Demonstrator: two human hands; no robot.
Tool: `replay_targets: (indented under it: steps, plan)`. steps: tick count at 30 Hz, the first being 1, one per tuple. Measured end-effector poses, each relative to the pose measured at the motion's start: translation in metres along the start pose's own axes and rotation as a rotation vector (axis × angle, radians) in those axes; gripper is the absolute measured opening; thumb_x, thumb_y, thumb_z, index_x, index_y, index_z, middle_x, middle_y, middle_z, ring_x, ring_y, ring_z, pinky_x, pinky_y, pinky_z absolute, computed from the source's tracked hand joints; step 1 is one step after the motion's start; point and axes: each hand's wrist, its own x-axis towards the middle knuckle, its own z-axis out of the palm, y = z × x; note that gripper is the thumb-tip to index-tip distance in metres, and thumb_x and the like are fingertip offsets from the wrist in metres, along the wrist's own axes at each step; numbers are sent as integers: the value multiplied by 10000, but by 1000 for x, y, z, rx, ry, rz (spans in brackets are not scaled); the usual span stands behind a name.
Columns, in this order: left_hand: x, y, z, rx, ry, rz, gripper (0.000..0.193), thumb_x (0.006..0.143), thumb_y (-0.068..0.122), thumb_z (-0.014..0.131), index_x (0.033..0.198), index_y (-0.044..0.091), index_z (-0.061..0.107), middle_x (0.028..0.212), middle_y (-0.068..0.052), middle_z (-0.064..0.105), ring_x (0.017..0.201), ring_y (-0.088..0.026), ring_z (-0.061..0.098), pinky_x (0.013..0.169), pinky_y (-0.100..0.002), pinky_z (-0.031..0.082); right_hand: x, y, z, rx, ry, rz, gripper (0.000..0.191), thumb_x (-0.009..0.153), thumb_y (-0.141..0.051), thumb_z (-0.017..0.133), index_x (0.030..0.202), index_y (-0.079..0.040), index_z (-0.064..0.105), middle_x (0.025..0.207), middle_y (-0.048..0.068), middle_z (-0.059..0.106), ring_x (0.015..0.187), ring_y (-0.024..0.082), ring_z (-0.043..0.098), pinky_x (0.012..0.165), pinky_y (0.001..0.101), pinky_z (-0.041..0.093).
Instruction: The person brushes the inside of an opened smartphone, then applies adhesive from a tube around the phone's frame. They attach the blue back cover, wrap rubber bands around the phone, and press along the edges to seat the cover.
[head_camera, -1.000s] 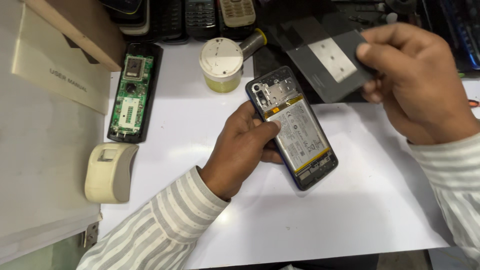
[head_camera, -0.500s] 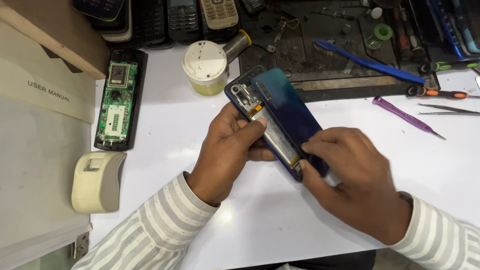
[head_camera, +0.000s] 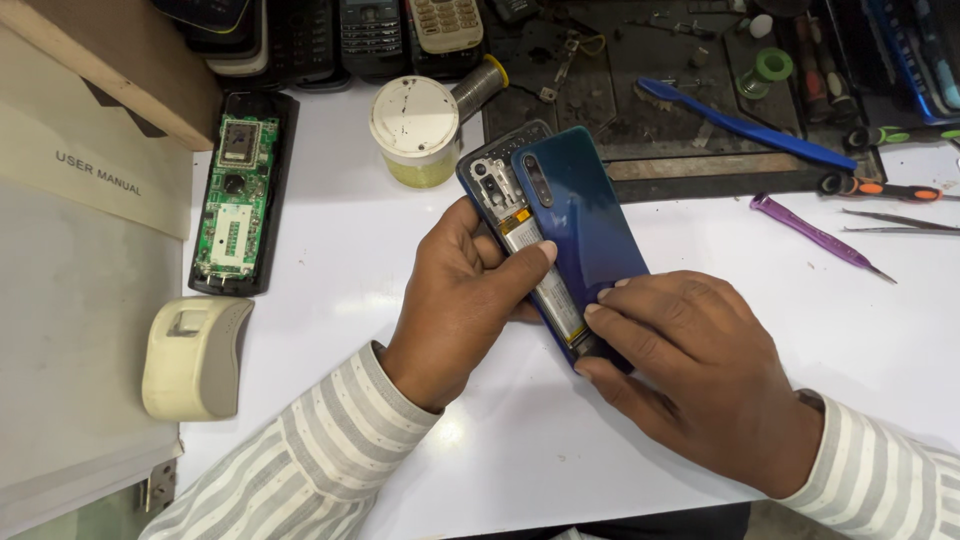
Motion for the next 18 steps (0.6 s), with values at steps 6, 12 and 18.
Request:
replay_targets:
  steps: [6,12,18]
  plan:
    - [0,-7,-3,-9,-17,116,282,948,13,604,1212,-36,520,980,-122,739,789,-144,732,648,-296,640,6,-1,-7,-43,17,-3,495,711,-286,849,1120,-58,688,1201,137,648,1077,323,660,927,445,515]
    - [-2,-7,-1,11,24,98,288,945,5,603,1208,-48,499,961,-126,723,779,-150,729,644,-297,646,29,10,-8,22,60,248,619,762,-261,854,1243,42,610,1284,241,567,1072,349,681,842,393,578]
    - [-1,-5,1,-3,46,113,307,940,-8,596,1222,-41,480,980,-138,718,798,-152,728,648,-298,644,41,8,0,69,21,323,702,721,-257,861,1278,57,573,1272,263,553,1031,355,689,770,401,595]
